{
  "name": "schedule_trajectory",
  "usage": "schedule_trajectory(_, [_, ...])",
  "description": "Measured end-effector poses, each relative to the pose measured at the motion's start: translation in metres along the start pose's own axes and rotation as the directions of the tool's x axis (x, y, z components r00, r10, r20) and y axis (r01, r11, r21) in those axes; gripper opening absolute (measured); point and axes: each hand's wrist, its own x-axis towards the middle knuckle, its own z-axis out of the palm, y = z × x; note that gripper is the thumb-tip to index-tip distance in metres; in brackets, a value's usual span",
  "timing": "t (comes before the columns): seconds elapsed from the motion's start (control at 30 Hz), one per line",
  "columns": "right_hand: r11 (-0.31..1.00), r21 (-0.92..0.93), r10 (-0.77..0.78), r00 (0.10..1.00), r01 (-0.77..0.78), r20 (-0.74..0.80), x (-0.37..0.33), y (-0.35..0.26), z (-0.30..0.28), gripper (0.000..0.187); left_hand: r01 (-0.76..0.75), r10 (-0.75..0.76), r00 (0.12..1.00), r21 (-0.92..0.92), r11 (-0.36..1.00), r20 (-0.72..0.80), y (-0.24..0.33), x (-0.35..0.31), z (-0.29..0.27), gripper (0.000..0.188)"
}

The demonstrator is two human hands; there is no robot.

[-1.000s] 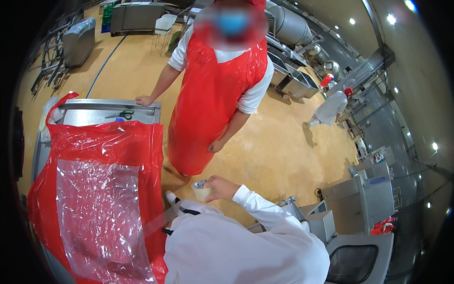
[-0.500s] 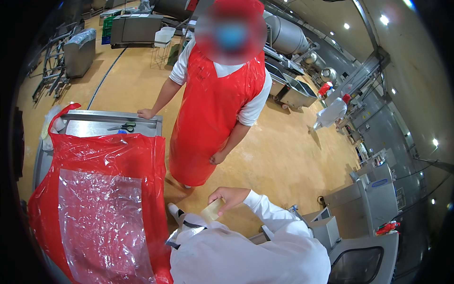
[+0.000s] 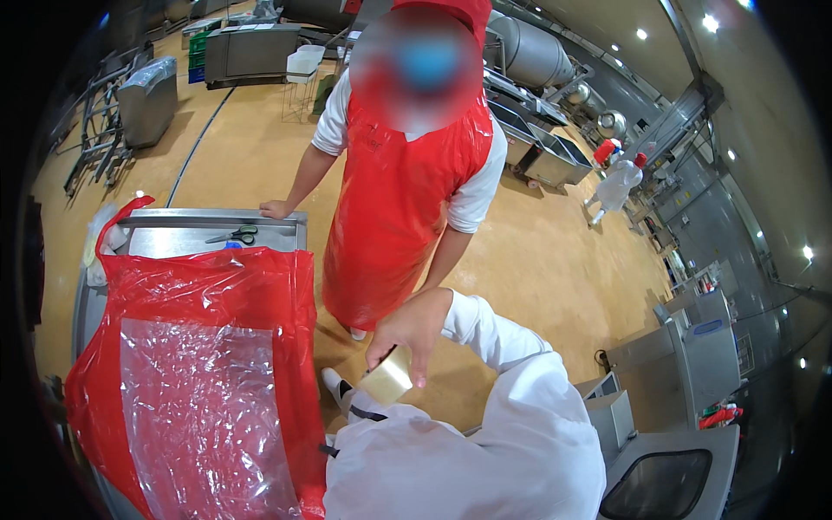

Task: The person tapes a clear plastic sheet onto a red plastic apron using scissors and clear tape. They cut the plastic, apply tape to the edges, and smooth the sheet onto the apron.

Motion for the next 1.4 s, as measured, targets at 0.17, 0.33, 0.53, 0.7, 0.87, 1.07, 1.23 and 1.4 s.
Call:
schedule_trajectory(0.17, [0.997, -0.061, 0.037, 0.996, -0.043, -0.087, 0.013, -0.003, -0.019, 0.052, -0.015, 0.039, 0.989, -0.174, 0.985, 0.14, 0.07, -0.004, 0.071, 0.035])
schedule_trajectory(0.33, [0.834, 0.405, -0.207, 0.894, 0.373, -0.398, 0.047, 0.078, 0.021, 0.051, 0.001, 0.061, 0.972, -0.26, 0.965, 0.228, 0.102, -0.007, 0.13, 0.036])
schedule_trajectory(0.53, [0.797, 0.334, -0.07, 0.626, 0.504, -0.777, 0.049, 0.093, 0.019, 0.032, -0.006, 0.057, 0.97, -0.213, 0.977, 0.235, 0.127, 0.015, 0.135, 0.037])
schedule_trajectory(0.7, [0.93, 0.158, -0.019, 0.472, 0.331, -0.881, 0.065, 0.103, 0.027, 0.031, -0.019, 0.075, 0.96, -0.208, 0.978, 0.268, 0.155, 0.03, 0.143, 0.037])
schedule_trajectory(0.87, [0.981, 0.008, 0.005, 0.014, 0.196, -1.0, -0.06, 0.083, 0.034, 0.056, -0.055, 0.147, 0.93, -0.27, 0.961, 0.336, 0.194, 0.043, 0.193, 0.038])
schedule_trajectory(1.07, [0.988, -0.085, -0.151, -0.756, -0.126, -0.637, -0.282, 0.036, 0.161, 0.09, -0.106, 0.306, 0.844, -0.423, 0.9, 0.44, 0.265, 0.03, 0.26, 0.039])
schedule_trajectory(1.23, [0.991, 0.053, -0.087, -0.888, -0.124, -0.452, -0.373, -0.028, 0.295, 0.092, -0.119, 0.441, 0.753, -0.558, 0.821, 0.489, 0.318, 0.016, 0.31, 0.04])
schedule_trajectory(1.4, [0.939, 0.304, -0.054, -0.945, -0.158, -0.323, -0.365, -0.071, 0.376, 0.097, -0.082, 0.515, 0.681, -0.645, 0.76, 0.521, 0.36, -0.012, 0.348, 0.041])
